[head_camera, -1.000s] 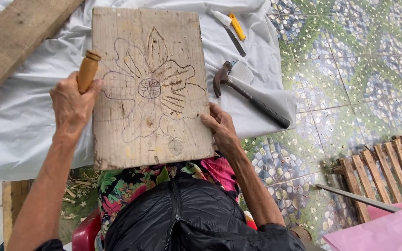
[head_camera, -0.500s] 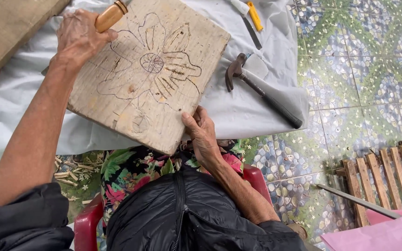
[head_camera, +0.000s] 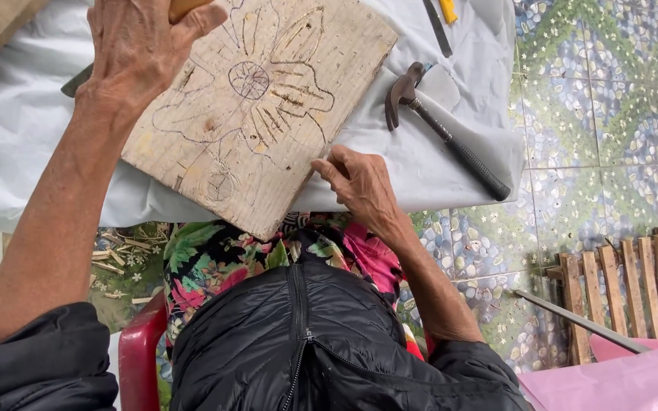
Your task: Carving a floral design into a wooden board using a hammer and chisel
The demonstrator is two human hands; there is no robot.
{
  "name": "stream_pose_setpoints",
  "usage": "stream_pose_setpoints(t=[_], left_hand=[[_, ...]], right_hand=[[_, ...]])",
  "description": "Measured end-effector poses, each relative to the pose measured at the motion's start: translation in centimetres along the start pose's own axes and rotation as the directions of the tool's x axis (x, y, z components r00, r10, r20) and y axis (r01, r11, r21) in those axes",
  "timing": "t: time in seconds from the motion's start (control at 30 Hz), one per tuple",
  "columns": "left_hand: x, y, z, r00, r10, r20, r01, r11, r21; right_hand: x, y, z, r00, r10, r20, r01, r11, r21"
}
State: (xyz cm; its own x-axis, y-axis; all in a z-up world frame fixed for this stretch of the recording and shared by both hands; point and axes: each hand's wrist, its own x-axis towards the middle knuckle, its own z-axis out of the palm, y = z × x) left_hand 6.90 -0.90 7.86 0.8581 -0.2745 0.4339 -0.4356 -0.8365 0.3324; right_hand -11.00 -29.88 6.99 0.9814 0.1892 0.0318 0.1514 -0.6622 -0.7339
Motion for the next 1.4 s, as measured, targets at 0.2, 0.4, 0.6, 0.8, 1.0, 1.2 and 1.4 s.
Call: stream_pose_setpoints(t=[0.2,0.4,0.6,0.8,1.0,1.2,1.4], left_hand=[[-2.1,3.7,-1.6,0.979,0.134,-0.154,-0.188,0.888,-0.420],[-3.1,7.5,-1.0,1.000,-0.027,0.000,0.010,0.378,-0.926],[-3.2,10.9,-1.4,0.987,-0.155,-0.035,-0.001,0.209,-0.978],[-3.0,11.6,-1.0,0.979,-0.197,-0.058,-0.032,0.137,-0.990],[-3.1,10.3,0.2,0.950,-0.270,-0.154,-0.117,0.149,-0.982],[-3.3,9.1,0.0,0.940,-0.299,-0.165,-0.114,0.182,-0.977],[-3.6,8.4,-0.1,0.915,-0.360,-0.184,-0.113,0.208,-0.972]], right_hand=[[-0.7,2.6,1.6,0.988,-0.152,0.027,0.154,0.983,-0.103],[-0.6,3.8,2.1,1.000,0.024,-0.016,-0.023,0.998,0.061],[-0.8,4.2,2.5,0.994,-0.002,-0.113,0.013,0.996,0.093],[-0.7,4.2,2.3,0.989,0.045,-0.142,-0.016,0.980,0.197],[-0.6,4.0,2.1,0.989,0.028,-0.148,0.013,0.964,0.264],[-0.5,3.8,1.9,0.990,0.029,-0.135,0.019,0.941,0.338],[-0.6,4.0,1.9,0.991,0.075,-0.114,-0.026,0.923,0.383]])
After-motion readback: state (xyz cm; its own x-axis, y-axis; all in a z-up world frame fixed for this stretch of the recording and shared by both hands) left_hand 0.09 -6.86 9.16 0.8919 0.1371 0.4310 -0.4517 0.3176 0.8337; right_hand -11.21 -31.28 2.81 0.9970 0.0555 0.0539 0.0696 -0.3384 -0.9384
